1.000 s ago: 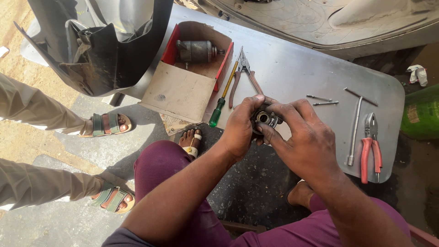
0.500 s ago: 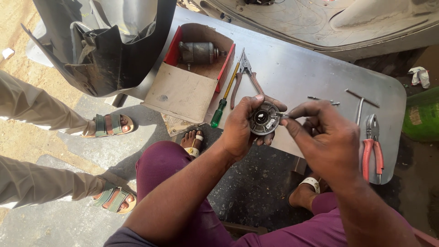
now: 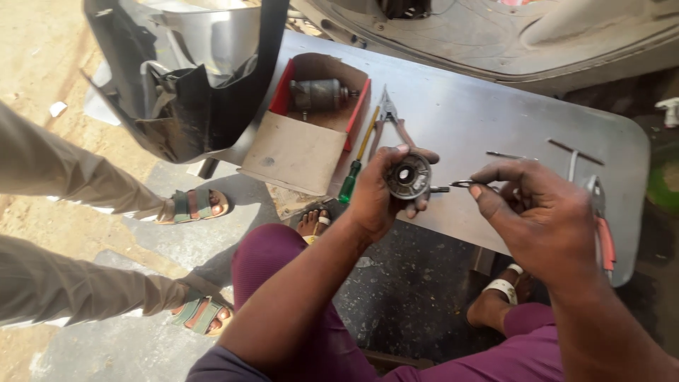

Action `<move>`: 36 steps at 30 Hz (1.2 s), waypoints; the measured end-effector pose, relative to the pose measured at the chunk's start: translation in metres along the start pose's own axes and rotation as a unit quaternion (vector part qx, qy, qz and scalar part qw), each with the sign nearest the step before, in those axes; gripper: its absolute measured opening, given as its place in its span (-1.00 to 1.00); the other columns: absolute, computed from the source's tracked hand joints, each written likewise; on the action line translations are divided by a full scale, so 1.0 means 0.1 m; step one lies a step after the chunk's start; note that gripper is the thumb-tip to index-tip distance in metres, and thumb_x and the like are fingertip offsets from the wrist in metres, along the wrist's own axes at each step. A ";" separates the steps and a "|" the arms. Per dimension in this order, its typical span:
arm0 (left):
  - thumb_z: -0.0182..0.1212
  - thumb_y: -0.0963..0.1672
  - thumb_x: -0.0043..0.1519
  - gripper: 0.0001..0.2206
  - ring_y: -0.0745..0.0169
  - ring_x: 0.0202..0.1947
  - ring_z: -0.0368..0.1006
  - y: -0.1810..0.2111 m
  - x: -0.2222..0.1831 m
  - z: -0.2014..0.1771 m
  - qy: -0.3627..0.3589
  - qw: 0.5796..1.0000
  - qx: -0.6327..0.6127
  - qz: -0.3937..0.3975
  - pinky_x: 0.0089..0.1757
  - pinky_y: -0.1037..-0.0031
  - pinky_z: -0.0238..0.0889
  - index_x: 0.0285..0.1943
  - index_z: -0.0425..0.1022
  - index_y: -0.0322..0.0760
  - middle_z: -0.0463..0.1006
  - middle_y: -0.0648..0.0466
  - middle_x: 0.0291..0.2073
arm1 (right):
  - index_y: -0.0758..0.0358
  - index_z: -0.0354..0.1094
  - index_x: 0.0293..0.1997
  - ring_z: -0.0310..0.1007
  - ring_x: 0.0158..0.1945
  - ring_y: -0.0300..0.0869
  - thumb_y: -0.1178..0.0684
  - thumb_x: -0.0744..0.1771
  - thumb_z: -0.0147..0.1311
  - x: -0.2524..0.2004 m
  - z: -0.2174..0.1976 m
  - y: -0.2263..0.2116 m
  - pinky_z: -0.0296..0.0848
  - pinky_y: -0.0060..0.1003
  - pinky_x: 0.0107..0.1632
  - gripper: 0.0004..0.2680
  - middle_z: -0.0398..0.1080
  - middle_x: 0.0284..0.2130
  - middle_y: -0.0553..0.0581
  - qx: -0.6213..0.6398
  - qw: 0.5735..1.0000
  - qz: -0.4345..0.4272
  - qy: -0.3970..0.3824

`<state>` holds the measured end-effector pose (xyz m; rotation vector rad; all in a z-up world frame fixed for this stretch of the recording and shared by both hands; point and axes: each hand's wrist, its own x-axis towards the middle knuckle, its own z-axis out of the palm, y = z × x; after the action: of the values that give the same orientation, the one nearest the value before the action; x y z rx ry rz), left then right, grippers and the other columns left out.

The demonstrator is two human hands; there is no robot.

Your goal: The person sits at a work table and disassembles a starter motor by hand. They use pliers to loosen the end housing, remove the drive gear and circlip, separate the cylindrical metal casing from the armature, and handle the brushes and small screws while laying the parts on the table.

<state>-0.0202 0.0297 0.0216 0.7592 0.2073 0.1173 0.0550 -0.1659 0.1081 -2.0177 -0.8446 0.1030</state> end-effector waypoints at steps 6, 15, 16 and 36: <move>-0.04 0.01 0.35 -0.62 0.24 -0.57 0.51 -0.10 0.04 0.16 0.005 0.995 0.097 -0.039 -0.59 0.55 0.23 -0.04 0.52 -0.42 0.54 0.03 -0.47 | 0.21 0.51 -0.12 0.47 -0.27 -0.33 0.23 0.30 0.32 -0.23 -0.30 -0.23 0.43 -0.44 -0.27 -0.88 0.49 -0.16 0.07 -0.109 0.982 -0.139 0.073; 0.10 0.02 0.34 -0.67 0.27 -0.33 0.49 -1.41 0.35 0.31 0.058 0.940 0.311 -0.128 -0.38 0.43 0.39 -0.03 0.52 -0.32 0.56 0.02 -0.31 | 0.20 0.57 -0.11 0.34 -0.44 -0.32 0.20 0.31 0.35 -0.22 -0.67 0.72 0.33 -0.40 -0.36 -0.89 0.48 -0.25 0.05 -0.112 0.982 -0.035 0.150; 0.10 0.02 0.34 -0.67 0.27 -0.33 0.49 -1.49 0.41 0.30 0.055 0.940 0.312 -0.129 -0.38 0.43 0.39 -0.03 0.52 -0.32 0.56 0.02 -0.31 | 0.20 0.57 -0.11 0.34 -0.44 -0.32 0.20 0.31 0.35 -0.23 -0.72 0.74 0.33 -0.40 -0.36 -0.89 0.48 -0.25 0.05 -0.114 0.981 -0.034 0.152; 0.37 0.21 -0.01 -0.18 -0.23 0.32 0.13 -0.48 0.27 0.33 0.050 0.415 0.899 0.128 0.15 -0.17 0.07 0.39 0.26 -0.11 0.28 -0.17 0.31 | 0.24 0.55 -0.13 0.36 -0.45 -0.29 0.20 0.32 0.33 -0.43 -0.87 0.82 0.33 -0.36 -0.38 -0.90 0.48 -0.27 0.09 -0.099 0.987 -0.016 0.126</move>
<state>0.0150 -0.0221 0.0077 3.0448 0.2838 0.2135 0.0981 -0.2823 0.0837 -2.1445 -0.7478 -0.2603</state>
